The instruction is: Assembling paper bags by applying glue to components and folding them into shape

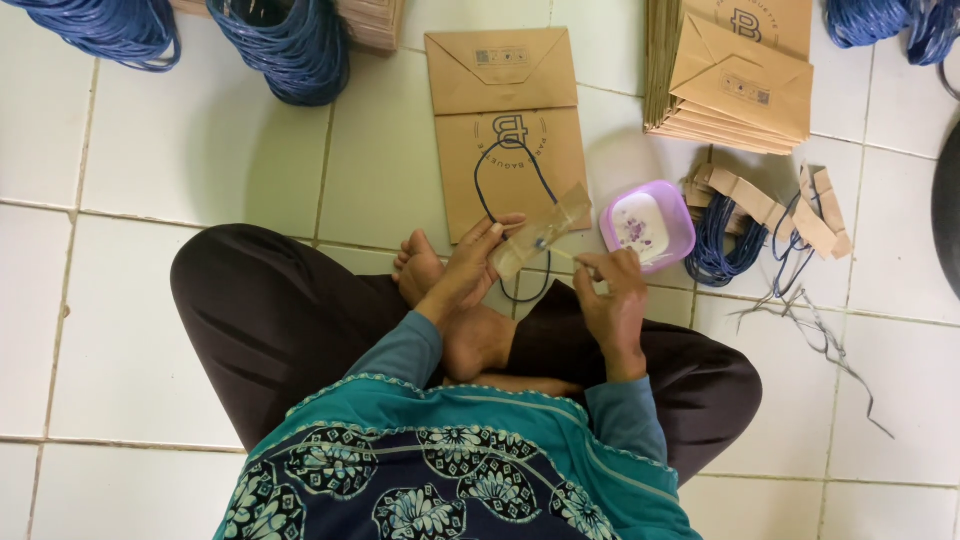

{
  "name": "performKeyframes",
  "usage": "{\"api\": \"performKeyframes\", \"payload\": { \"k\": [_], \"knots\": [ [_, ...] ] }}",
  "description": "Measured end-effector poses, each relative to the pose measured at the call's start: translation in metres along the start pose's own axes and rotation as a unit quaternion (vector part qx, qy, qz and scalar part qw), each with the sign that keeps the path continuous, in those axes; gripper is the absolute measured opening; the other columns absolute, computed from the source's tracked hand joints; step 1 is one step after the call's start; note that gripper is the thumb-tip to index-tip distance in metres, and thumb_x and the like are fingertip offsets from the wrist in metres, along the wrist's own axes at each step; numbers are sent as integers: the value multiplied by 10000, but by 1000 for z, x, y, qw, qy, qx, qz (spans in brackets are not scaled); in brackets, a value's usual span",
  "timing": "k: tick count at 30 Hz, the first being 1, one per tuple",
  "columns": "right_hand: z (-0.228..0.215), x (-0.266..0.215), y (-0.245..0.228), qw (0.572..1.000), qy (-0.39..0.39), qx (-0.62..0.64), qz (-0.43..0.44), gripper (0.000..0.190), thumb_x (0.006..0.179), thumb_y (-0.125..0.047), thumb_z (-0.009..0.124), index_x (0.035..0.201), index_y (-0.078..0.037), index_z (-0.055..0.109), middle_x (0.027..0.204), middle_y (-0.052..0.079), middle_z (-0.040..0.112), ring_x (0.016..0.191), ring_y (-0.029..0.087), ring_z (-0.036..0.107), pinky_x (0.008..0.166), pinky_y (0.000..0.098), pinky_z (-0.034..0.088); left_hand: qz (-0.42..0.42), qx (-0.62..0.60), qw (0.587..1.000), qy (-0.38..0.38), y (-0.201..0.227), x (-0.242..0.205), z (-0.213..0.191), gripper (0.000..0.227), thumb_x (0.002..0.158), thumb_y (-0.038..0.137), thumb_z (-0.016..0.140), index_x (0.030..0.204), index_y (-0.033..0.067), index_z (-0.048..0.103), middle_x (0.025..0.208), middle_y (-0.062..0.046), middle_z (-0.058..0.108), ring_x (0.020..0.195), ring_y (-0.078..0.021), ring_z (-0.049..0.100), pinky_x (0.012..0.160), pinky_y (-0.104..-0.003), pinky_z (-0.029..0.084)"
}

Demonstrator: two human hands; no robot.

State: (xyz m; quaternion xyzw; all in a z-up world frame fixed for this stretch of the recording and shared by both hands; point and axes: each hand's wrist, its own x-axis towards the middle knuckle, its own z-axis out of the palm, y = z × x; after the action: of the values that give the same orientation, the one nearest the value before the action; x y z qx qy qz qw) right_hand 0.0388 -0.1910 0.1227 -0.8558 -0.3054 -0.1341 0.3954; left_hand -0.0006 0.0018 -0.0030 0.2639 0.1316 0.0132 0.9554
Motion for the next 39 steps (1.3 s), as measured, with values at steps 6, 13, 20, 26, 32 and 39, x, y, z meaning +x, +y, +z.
{"api": "performKeyframes", "payload": {
  "k": [6,13,20,26,32,39],
  "knots": [
    [1,-2,4,1000,-11,8,19,165,816,7,793,930,-112,802,686,72,553,685,253,613,745,364,537,-3,5,1000,6,-3,3,-7,333,1083,153,464,1334,-25,591,1237,-238,693,1031,-307,744,852,-429,648],
    [-6,-4,25,996,67,-27,57,129,857,28,769,936,-67,804,682,35,525,672,187,571,693,311,527,-5,18,1000,2,-5,3,-7,322,1079,173,494,1310,-19,607,1202,-220,704,1019,-292,747,846,-433,651],
    [4,2,-6,999,9,23,37,144,814,33,787,909,-74,795,684,77,559,668,247,618,668,351,543,-7,25,1000,4,5,-4,4,315,1084,164,466,1299,-10,616,1209,-201,702,1022,-268,743,851,-420,651],
    [-1,1,28,995,72,-26,65,139,857,61,742,940,-38,792,706,67,562,652,204,593,644,333,545,-14,25,999,-13,-2,-4,-3,318,1088,163,461,1300,-21,611,1216,-230,694,1033,-303,738,857,-444,645],
    [6,0,4,996,49,11,78,120,837,34,775,937,-32,783,715,96,573,656,247,619,633,348,556,-14,36,999,-20,2,-7,0,320,1088,183,477,1300,-13,615,1230,-231,688,1056,-298,728,881,-452,634],
    [4,-4,66,982,115,-92,120,114,824,-15,795,926,-65,798,753,108,643,651,264,640,629,347,579,-17,43,999,-23,-8,-1,-11,312,1087,182,482,1298,-9,611,1234,-231,686,1079,-294,720,907,-453,618]
  ]
}}
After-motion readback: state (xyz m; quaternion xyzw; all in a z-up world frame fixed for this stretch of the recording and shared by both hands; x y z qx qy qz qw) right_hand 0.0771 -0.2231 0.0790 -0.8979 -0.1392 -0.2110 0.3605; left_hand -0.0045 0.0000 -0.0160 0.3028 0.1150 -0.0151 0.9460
